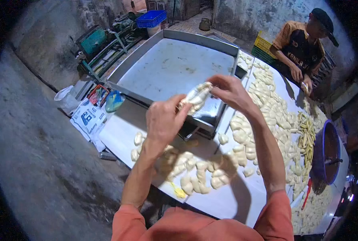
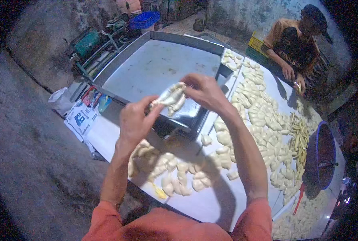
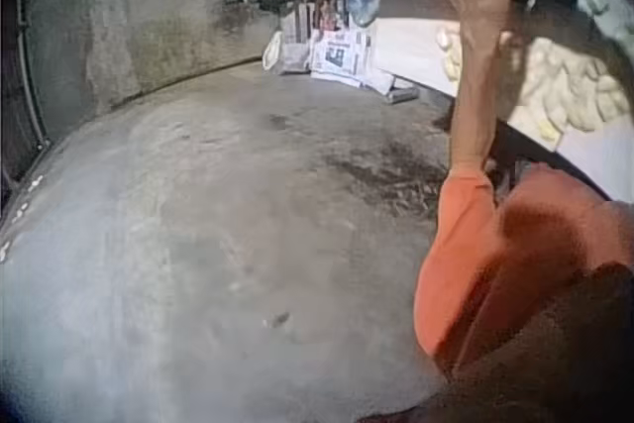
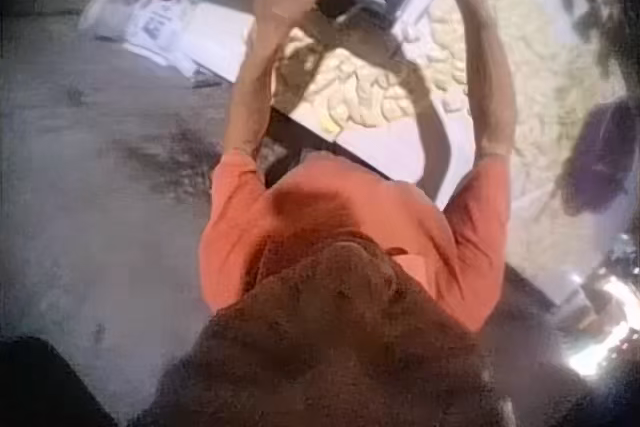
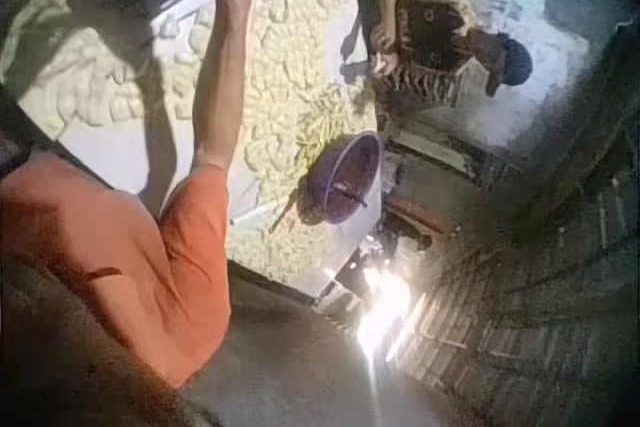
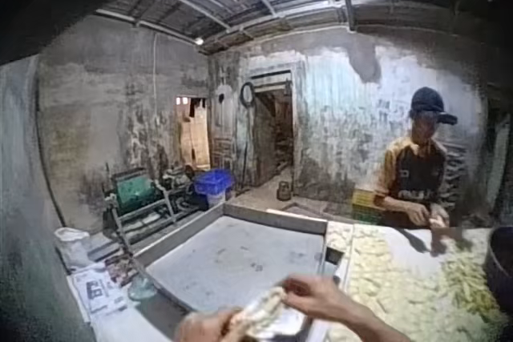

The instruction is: The person prepares bread rolls by rolling out small pieces of dough with a rolling pin, applying a dark filling using a spatula, and then rolling the dough into cylinders. The finished rolls are placed onto a metal baking tray.

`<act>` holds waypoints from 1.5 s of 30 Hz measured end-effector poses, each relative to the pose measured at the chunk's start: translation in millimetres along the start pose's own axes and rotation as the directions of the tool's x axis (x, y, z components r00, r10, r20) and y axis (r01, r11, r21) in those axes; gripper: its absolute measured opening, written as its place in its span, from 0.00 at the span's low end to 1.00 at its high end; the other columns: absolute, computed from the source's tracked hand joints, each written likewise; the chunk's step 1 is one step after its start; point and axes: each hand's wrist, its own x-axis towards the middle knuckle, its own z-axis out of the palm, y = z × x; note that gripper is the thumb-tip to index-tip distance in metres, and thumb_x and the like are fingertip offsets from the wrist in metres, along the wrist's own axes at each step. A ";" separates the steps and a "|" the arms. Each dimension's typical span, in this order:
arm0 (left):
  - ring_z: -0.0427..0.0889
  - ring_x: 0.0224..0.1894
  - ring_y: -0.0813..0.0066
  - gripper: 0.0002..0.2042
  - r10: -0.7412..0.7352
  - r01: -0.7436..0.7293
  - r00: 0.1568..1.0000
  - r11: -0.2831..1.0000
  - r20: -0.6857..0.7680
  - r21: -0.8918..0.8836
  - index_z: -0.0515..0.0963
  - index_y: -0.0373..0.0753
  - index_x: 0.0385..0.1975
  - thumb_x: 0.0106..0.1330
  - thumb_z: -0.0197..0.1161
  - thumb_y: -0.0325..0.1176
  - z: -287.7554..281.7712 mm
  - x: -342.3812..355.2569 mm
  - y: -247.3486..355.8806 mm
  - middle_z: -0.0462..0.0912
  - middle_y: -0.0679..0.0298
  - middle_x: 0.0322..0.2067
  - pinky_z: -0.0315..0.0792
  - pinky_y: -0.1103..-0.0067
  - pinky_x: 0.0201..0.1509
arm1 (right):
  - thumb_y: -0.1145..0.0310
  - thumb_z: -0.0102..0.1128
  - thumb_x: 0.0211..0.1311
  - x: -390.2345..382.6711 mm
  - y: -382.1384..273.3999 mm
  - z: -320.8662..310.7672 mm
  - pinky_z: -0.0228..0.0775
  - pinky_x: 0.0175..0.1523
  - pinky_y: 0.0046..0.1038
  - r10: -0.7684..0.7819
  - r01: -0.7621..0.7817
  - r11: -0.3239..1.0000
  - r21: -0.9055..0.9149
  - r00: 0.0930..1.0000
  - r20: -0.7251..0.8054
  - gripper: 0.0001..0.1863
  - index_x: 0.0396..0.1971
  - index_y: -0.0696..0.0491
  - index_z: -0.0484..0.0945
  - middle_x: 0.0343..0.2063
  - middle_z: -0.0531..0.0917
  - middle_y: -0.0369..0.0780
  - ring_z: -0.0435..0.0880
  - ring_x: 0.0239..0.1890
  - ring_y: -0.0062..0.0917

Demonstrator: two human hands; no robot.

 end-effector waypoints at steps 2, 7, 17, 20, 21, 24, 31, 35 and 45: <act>0.88 0.37 0.50 0.22 -0.061 0.060 0.998 0.993 0.007 0.106 0.88 0.43 0.46 0.67 0.64 0.55 10.9 7.3 -16.9 0.88 0.49 0.31 0.76 0.60 0.51 | 0.67 0.57 0.66 29.3 17.5 8.6 0.77 0.46 0.25 0.023 -0.018 0.999 -0.048 0.994 0.105 0.17 0.49 0.62 0.81 0.39 0.85 0.39 0.83 0.39 0.18; 0.87 0.38 0.46 0.22 -0.074 -0.071 0.957 0.878 0.282 0.473 0.88 0.42 0.44 0.68 0.63 0.55 -26.3 93.2 -78.8 0.87 0.48 0.31 0.76 0.57 0.46 | 0.69 0.47 0.65 137.0 52.3 46.3 0.76 0.55 0.40 -0.150 0.154 0.883 -0.444 0.988 0.044 0.23 0.58 0.57 0.80 0.46 0.87 0.54 0.87 0.46 0.48; 0.88 0.45 0.49 0.27 -0.199 -0.009 0.917 0.856 0.345 0.517 0.88 0.38 0.39 0.48 0.79 0.56 -8.8 125.4 -94.1 0.89 0.49 0.39 0.80 0.60 0.49 | 0.57 0.69 0.53 163.0 37.5 75.2 0.79 0.52 0.43 0.088 -0.063 0.852 -0.519 0.996 0.023 0.22 0.42 0.58 0.88 0.39 0.88 0.55 0.88 0.43 0.49; 0.88 0.44 0.49 0.25 -0.226 -0.009 0.896 0.852 0.383 0.524 0.88 0.38 0.38 0.48 0.80 0.53 -6.3 130.4 -86.8 0.89 0.48 0.38 0.80 0.60 0.48 | 0.64 0.69 0.49 163.6 35.5 74.5 0.80 0.49 0.44 0.091 -0.090 0.845 -0.527 0.996 -0.023 0.17 0.38 0.58 0.88 0.37 0.87 0.56 0.88 0.41 0.49; 0.89 0.43 0.49 0.25 -0.226 -0.030 0.887 0.843 0.403 0.538 0.88 0.38 0.38 0.48 0.80 0.53 -7.6 127.6 -84.3 0.89 0.48 0.37 0.81 0.60 0.47 | 0.65 0.69 0.49 162.3 36.8 74.1 0.80 0.49 0.44 0.072 -0.075 0.842 -0.534 0.997 -0.026 0.17 0.38 0.57 0.88 0.37 0.87 0.56 0.88 0.41 0.50; 0.89 0.42 0.50 0.27 -0.171 -0.017 0.934 0.857 0.314 0.516 0.88 0.39 0.37 0.51 0.77 0.58 -10.5 124.1 -77.1 0.89 0.50 0.36 0.81 0.59 0.46 | 0.65 0.64 0.54 160.2 31.9 77.0 0.80 0.49 0.43 0.128 -0.139 0.810 -0.570 0.990 -0.061 0.16 0.40 0.57 0.87 0.37 0.88 0.54 0.88 0.42 0.49; 0.90 0.44 0.56 0.16 -0.229 0.017 0.929 0.811 0.290 0.584 0.89 0.42 0.38 0.56 0.74 0.45 12.9 131.1 -74.7 0.90 0.55 0.39 0.82 0.64 0.45 | 0.62 0.62 0.58 151.5 30.2 86.0 0.77 0.54 0.41 0.149 -0.209 0.835 -0.510 0.976 -0.157 0.20 0.46 0.57 0.86 0.41 0.88 0.54 0.87 0.47 0.48; 0.89 0.44 0.51 0.22 -0.186 0.011 0.951 0.821 0.249 0.571 0.88 0.39 0.38 0.57 0.72 0.54 11.5 125.1 -80.5 0.89 0.50 0.38 0.82 0.59 0.47 | 0.60 0.68 0.54 147.0 17.8 87.6 0.78 0.54 0.40 0.207 -0.296 0.812 -0.504 0.952 -0.226 0.24 0.49 0.58 0.85 0.43 0.87 0.55 0.88 0.46 0.48; 0.90 0.44 0.52 0.26 -0.057 -0.137 0.963 0.735 0.262 0.664 0.89 0.41 0.40 0.57 0.71 0.60 -1.1 114.4 -87.8 0.90 0.51 0.39 0.80 0.58 0.45 | 0.53 0.70 0.62 103.2 10.2 82.4 0.82 0.46 0.37 -0.205 0.026 0.733 -0.679 0.961 -0.184 0.23 0.52 0.52 0.84 0.40 0.89 0.48 0.90 0.42 0.36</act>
